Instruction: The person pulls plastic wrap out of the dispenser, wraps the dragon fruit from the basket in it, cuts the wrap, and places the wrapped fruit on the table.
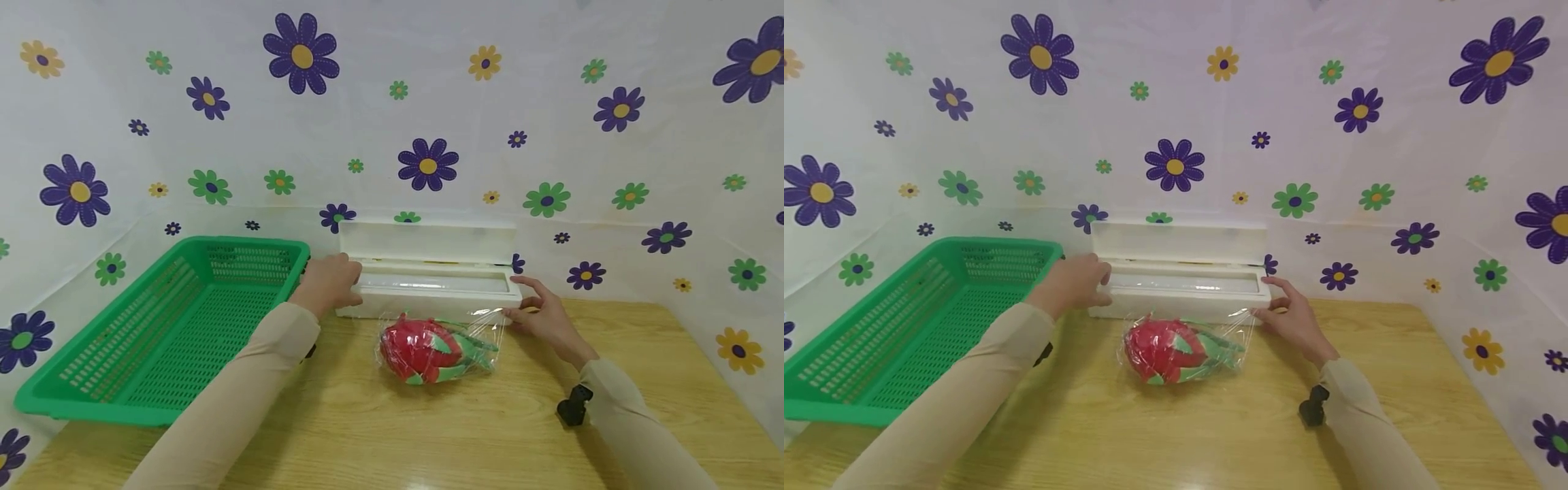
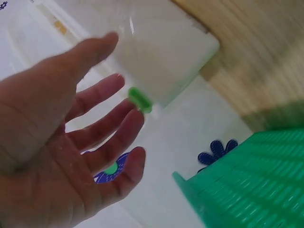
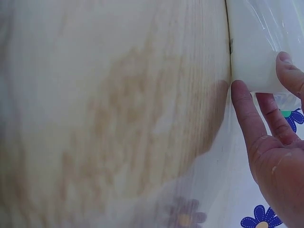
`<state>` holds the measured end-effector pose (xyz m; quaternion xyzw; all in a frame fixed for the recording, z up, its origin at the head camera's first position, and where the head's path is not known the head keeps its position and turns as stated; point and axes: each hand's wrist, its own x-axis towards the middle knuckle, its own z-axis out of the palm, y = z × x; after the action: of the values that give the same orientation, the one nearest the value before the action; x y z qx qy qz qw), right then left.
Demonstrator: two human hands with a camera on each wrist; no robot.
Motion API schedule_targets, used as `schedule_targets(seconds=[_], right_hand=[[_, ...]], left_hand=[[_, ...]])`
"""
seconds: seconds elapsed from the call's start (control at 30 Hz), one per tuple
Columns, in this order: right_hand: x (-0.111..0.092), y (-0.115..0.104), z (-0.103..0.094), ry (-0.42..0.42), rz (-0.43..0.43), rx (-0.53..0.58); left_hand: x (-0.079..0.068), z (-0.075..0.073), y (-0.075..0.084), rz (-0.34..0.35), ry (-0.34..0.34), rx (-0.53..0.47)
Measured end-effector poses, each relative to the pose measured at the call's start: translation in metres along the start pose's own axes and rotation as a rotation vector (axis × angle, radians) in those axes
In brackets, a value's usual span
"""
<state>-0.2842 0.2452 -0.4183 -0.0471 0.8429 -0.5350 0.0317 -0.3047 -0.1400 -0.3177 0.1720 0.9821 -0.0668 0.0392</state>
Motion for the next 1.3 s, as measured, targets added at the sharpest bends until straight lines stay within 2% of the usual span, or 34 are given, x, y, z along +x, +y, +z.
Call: schedule_targets(seconds=[0.17, 0.37, 0.47, 0.6, 0.7, 0.8, 0.93, 1.07, 1.17, 1.3], right_hand=[[-0.001, -0.002, 0.002, -0.010, 0.022, 0.023], [-0.001, -0.006, 0.000, -0.006, 0.047, 0.015], [-0.001, -0.007, 0.000, -0.010, 0.043, 0.007], [-0.002, -0.008, -0.001, -0.018, 0.040, 0.003], [-0.003, -0.009, -0.003, -0.029, 0.039, 0.011], [-0.004, -0.011, -0.005, -0.046, 0.046, 0.018], [-0.006, -0.017, -0.009, -0.072, 0.054, 0.014], [-0.008, -0.021, -0.013, -0.081, 0.052, -0.006], [-0.009, -0.023, -0.013, -0.043, 0.042, -0.063], [-0.015, -0.030, -0.008, 0.138, -0.070, -0.265]], left_hand=[[-0.001, 0.008, 0.000, 0.005, 0.059, 0.015], [0.002, 0.011, -0.003, 0.029, 0.083, -0.057], [0.003, 0.008, -0.004, 0.044, 0.072, -0.162], [-0.001, -0.001, -0.004, 0.074, 0.049, -0.354], [-0.007, -0.006, -0.002, 0.092, 0.024, -0.453], [-0.013, -0.010, 0.001, 0.079, -0.012, -0.518], [-0.021, -0.007, 0.003, 0.053, -0.042, -0.634], [-0.024, 0.004, 0.005, 0.011, -0.061, -0.821], [-0.027, 0.012, 0.009, -0.047, -0.071, -0.972], [-0.032, 0.018, 0.017, -0.112, -0.044, -1.068]])
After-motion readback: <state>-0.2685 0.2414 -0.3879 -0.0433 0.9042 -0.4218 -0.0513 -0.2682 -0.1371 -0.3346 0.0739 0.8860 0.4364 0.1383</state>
